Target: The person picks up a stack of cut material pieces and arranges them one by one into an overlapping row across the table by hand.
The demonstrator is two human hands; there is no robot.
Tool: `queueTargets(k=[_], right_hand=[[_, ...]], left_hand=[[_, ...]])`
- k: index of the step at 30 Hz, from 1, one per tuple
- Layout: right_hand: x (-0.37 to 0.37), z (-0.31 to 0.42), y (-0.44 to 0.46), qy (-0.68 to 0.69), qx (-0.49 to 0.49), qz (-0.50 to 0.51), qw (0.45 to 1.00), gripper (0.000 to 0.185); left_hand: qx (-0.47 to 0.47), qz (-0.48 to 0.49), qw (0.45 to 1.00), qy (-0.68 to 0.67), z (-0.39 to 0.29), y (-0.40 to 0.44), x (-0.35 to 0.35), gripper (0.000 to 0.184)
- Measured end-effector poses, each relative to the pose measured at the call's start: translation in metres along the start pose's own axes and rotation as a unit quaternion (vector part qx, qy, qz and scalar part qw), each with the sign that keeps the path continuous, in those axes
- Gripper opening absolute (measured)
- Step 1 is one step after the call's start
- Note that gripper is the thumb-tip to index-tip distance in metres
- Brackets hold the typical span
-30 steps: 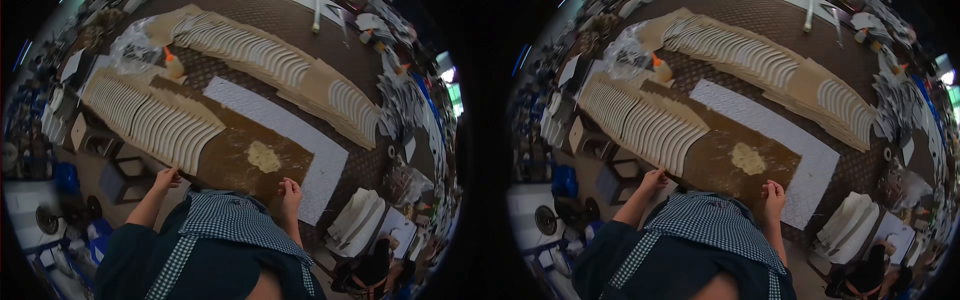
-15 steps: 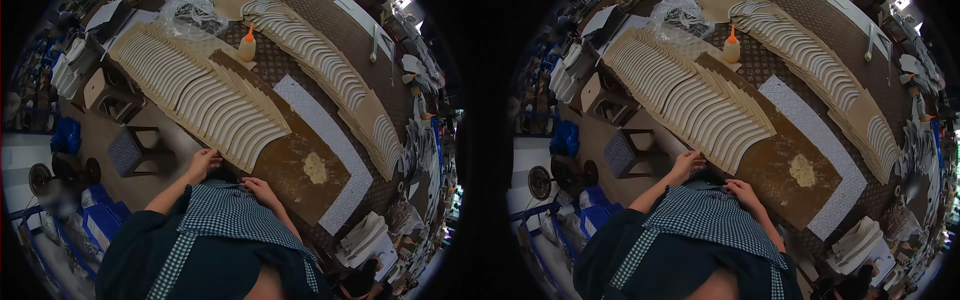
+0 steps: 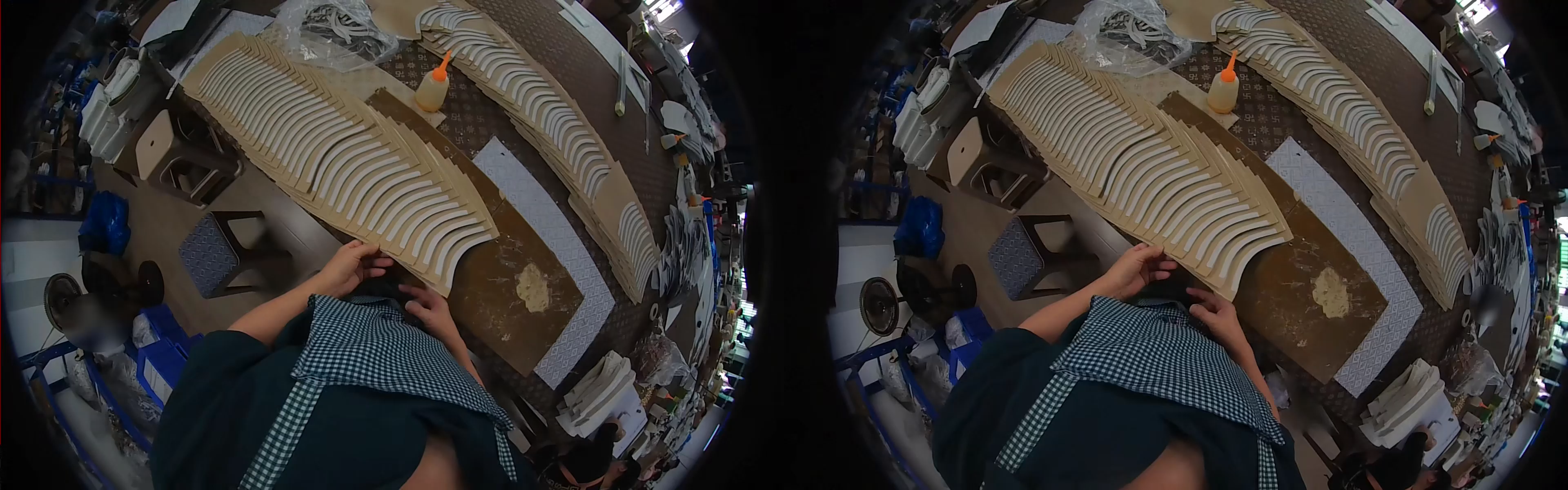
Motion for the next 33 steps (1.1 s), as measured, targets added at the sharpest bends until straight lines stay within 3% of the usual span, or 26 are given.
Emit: queueTargets(k=[3,4,7,8,12,21,28,33], right_hand=[[-0.017,0.002,0.021,0.115,0.149,-0.075,0.979,0.063],[-0.018,0.008,0.028,0.127,0.106,-0.081,0.983,0.057],[-0.025,0.021,0.051,0.139,0.156,-0.135,0.969,0.049],[-0.029,0.022,0.057,0.190,0.177,-0.143,0.955,0.045],[-0.045,0.035,0.058,0.271,0.175,-0.175,0.930,0.045],[-0.052,0.037,0.077,0.306,0.178,-0.274,0.894,0.040],[-0.042,0.053,0.071,0.343,0.216,-0.239,0.883,0.032],[-0.017,0.089,0.026,0.356,0.240,-0.214,0.877,0.027]], left_hand=[[-0.012,0.021,1.000,0.007,-0.006,-0.001,-0.005,0.025],[-0.014,0.023,1.000,0.014,-0.008,-0.004,-0.005,0.028],[-0.023,-0.026,0.999,-0.034,-0.006,0.006,0.017,0.038],[-0.055,-0.064,0.996,-0.040,-0.008,0.014,0.029,0.051],[-0.106,-0.111,0.984,-0.091,-0.035,0.035,0.077,0.062],[-0.053,-0.151,0.987,0.027,-0.049,0.044,0.098,0.043],[-0.128,-0.058,0.990,-0.016,-0.068,0.037,0.087,0.036],[-0.147,0.061,0.981,0.113,-0.091,0.012,0.048,0.040]])
Point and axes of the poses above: each hand's wrist, its own y-axis towards the middle knuckle, its own x-axis out of the back of the hand, z = x × y, the point moved 1 cm from there along y, towards the middle knuckle, and after that the axes turned 6 degrees about z, right-handed, at the moved point
